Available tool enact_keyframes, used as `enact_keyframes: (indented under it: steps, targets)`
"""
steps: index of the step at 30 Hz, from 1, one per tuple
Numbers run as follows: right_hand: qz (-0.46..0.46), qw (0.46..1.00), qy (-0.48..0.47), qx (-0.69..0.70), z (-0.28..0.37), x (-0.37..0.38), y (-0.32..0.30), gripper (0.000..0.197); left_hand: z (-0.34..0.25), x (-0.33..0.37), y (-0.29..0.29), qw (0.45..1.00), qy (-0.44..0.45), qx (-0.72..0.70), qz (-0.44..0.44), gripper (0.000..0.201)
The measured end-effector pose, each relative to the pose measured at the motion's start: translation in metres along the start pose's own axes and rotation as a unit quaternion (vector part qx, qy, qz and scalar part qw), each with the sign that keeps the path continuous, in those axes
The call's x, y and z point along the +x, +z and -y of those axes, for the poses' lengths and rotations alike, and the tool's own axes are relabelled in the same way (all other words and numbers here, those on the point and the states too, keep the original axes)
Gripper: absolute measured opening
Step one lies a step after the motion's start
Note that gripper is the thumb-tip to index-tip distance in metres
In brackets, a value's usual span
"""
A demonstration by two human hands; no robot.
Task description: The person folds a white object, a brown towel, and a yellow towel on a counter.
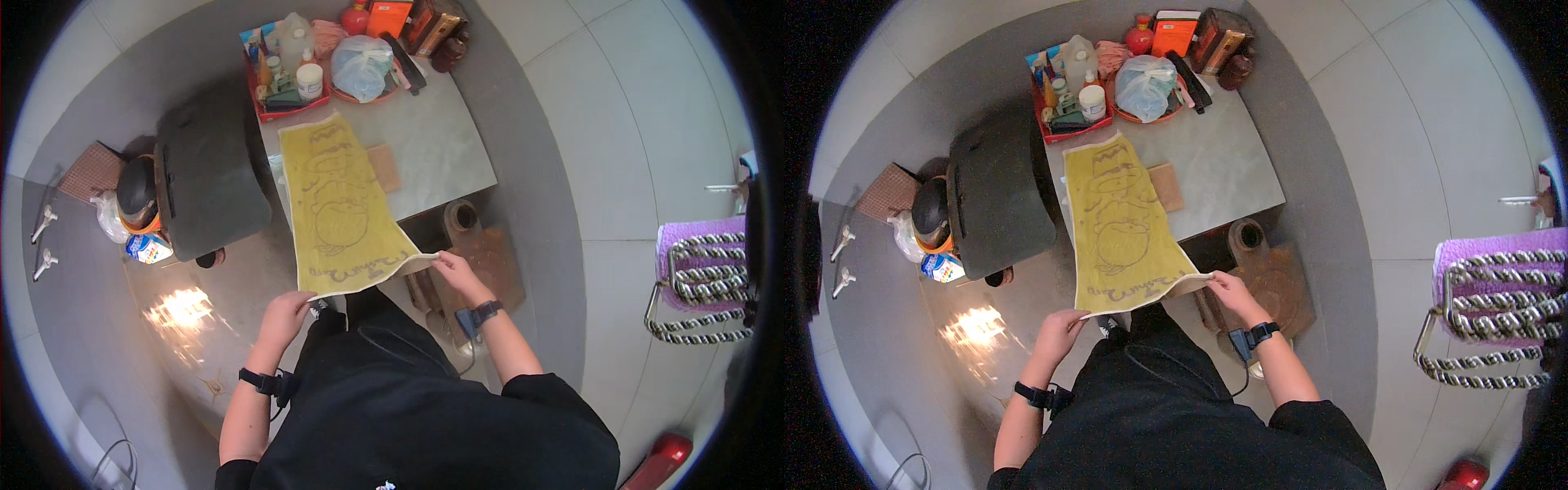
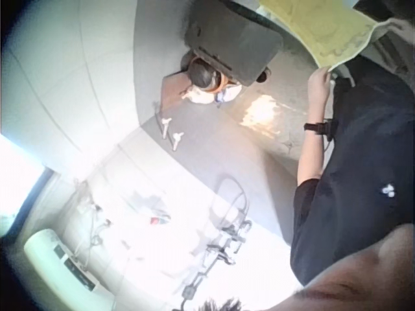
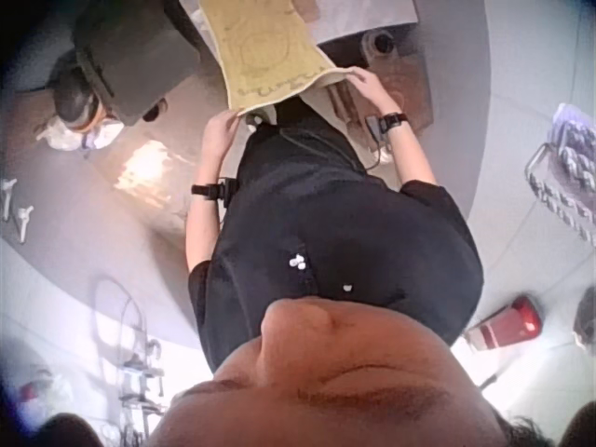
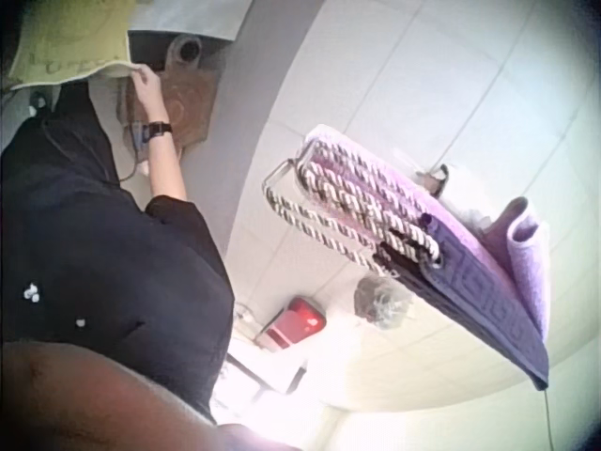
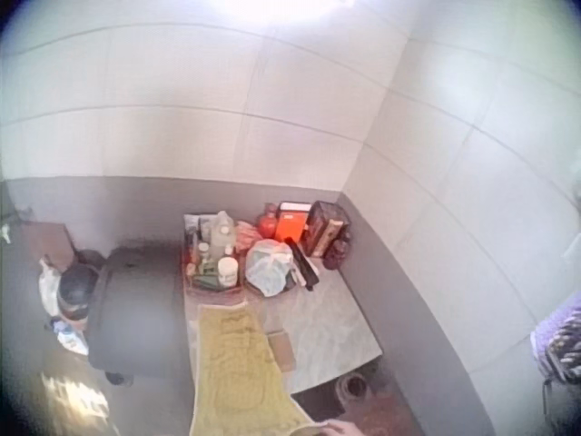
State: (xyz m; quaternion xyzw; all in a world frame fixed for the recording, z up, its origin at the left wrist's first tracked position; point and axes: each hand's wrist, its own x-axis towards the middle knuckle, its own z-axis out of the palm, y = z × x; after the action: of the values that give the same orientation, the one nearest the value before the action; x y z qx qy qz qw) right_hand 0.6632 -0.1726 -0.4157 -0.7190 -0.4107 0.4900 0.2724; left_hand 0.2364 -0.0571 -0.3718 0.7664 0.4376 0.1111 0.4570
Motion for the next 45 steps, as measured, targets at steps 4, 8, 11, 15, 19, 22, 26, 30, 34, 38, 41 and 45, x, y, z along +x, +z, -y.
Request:
enact_keyframes:
  steps: [4, 8, 11, 15, 19, 22, 26, 30, 34, 38, 41, 45]
  targets:
    - [-0.025, 0.998, -0.015, 0.05, -0.003, -0.004, 0.007, 0.018, -0.01, 0.011, -0.001, 1.0, 0.011, 0.006, -0.022, 0.017]
    - [-0.046, 0.998, -0.03, 0.038, 0.027, -0.001, 0.007, 0.017, -0.018, 0.023, -0.008, 0.995, -0.086, 0.023, -0.046, 0.013]
    - [-0.031, 0.996, -0.055, 0.057, 0.032, 0.018, 0.0, 0.016, -0.014, 0.038, -0.013, 0.993, -0.075, 0.004, -0.094, 0.014]
    - [-0.1, 0.986, -0.11, -0.081, 0.052, 0.064, -0.012, 0.019, -0.011, 0.074, -0.035, 0.981, -0.122, -0.013, -0.153, 0.016]
    - [-0.121, 0.984, -0.115, -0.06, 0.079, 0.141, -0.019, 0.022, 0.017, 0.15, -0.056, 0.971, -0.134, -0.074, -0.184, 0.017]
    - [-0.129, 0.984, -0.099, -0.076, 0.105, 0.22, -0.019, 0.025, 0.035, 0.233, -0.083, 0.973, -0.084, 0.024, -0.215, 0.017]
    - [-0.139, 0.98, -0.103, -0.094, 0.122, 0.346, -0.008, 0.036, 0.09, 0.341, -0.112, 0.963, -0.081, 0.034, -0.254, 0.027]
    - [-0.063, 0.996, -0.003, -0.063, 0.087, 0.391, 0.02, 0.061, 0.143, 0.367, -0.09, 0.949, -0.114, 0.054, -0.29, 0.047]
    - [0.056, 0.977, 0.145, -0.149, 0.02, 0.346, 0.038, 0.05, 0.178, 0.297, 0.004, 0.956, -0.26, 0.09, -0.101, 0.054]
    - [-0.024, 0.991, 0.113, 0.066, -0.016, 0.305, 0.082, 0.048, 0.221, 0.22, 0.072, 0.934, -0.331, -0.054, -0.12, 0.046]
    - [-0.105, 0.978, 0.1, 0.149, -0.021, 0.283, 0.094, 0.05, 0.228, 0.201, 0.093, 0.916, -0.35, -0.178, -0.082, 0.048]
    - [-0.14, 0.983, 0.069, -0.097, -0.043, 0.278, 0.099, 0.042, 0.216, 0.211, 0.103, 0.86, -0.396, -0.316, -0.062, 0.036]
